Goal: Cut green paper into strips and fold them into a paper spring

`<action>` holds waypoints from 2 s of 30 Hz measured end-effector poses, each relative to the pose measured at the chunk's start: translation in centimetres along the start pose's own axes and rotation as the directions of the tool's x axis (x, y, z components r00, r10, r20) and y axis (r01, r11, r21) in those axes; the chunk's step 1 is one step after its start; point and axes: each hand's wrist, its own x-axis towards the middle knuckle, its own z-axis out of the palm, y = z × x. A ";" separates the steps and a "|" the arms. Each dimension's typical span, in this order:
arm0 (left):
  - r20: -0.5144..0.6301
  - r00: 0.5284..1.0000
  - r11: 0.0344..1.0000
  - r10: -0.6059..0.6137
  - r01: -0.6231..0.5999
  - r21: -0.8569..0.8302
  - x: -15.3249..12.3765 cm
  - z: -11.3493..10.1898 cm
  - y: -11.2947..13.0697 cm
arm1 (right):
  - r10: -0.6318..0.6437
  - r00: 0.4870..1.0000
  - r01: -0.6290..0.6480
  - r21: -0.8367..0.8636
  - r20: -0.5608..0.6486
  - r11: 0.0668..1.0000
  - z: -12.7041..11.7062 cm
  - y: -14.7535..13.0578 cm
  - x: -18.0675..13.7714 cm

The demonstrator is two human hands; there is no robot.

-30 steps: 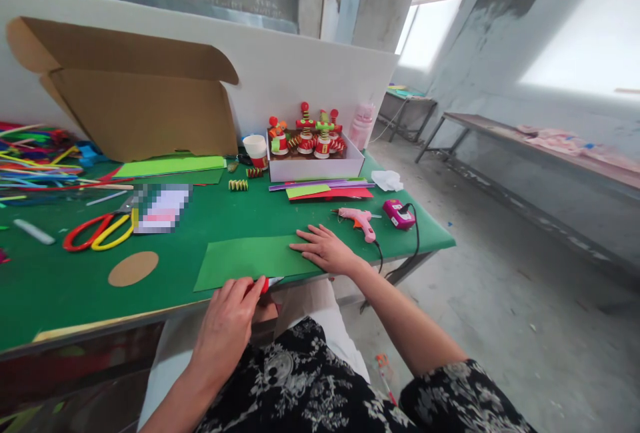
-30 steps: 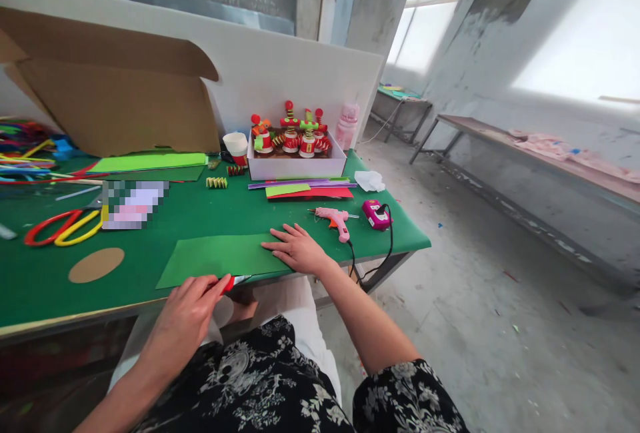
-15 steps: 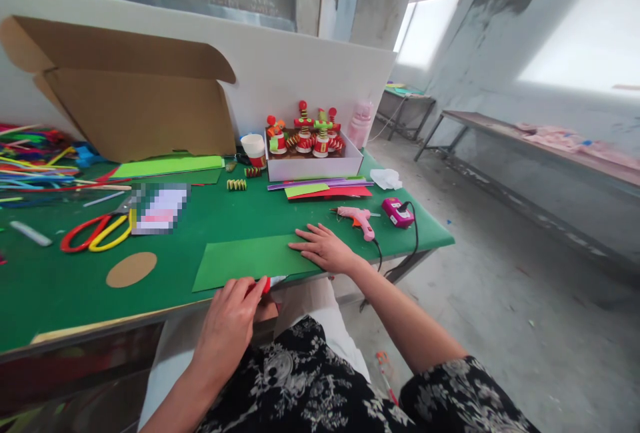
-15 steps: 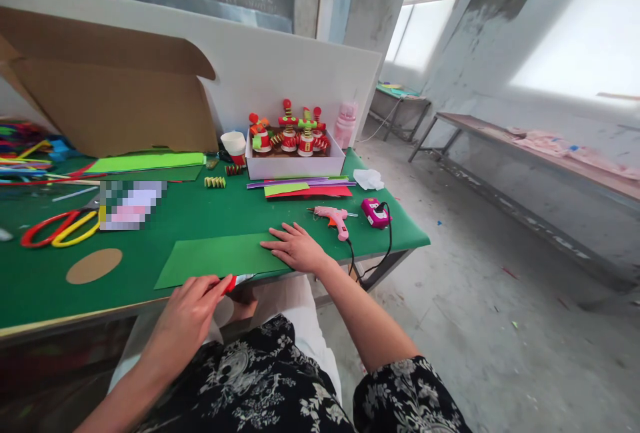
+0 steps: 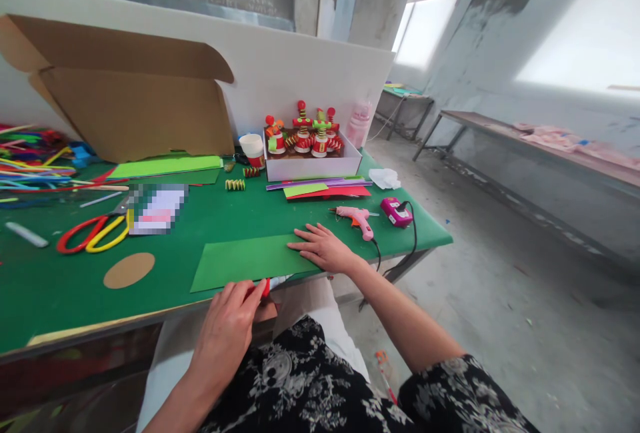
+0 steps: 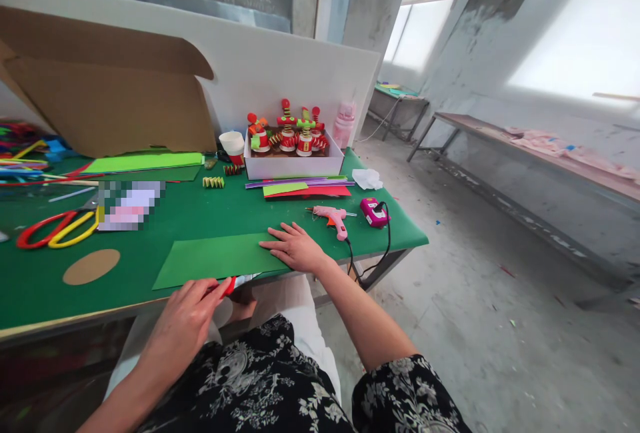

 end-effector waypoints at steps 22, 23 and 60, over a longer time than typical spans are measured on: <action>0.026 0.999 0.998 0.023 -0.024 0.051 1.0 0.0 1.1 | -0.011 1.000 0.011 -0.003 -0.016 1.000 0.2 0.1 0.0; 0.036 0.999 0.998 0.024 -0.026 0.058 1.2 0.0 1.3 | -0.012 1.000 0.012 -0.005 -0.014 1.000 0.1 0.1 0.0; -0.008 0.998 0.997 0.069 -0.069 0.035 1.8 0.7 1.9 | 0.002 1.000 -0.001 0.057 -0.007 0.998 -0.4 0.2 -0.2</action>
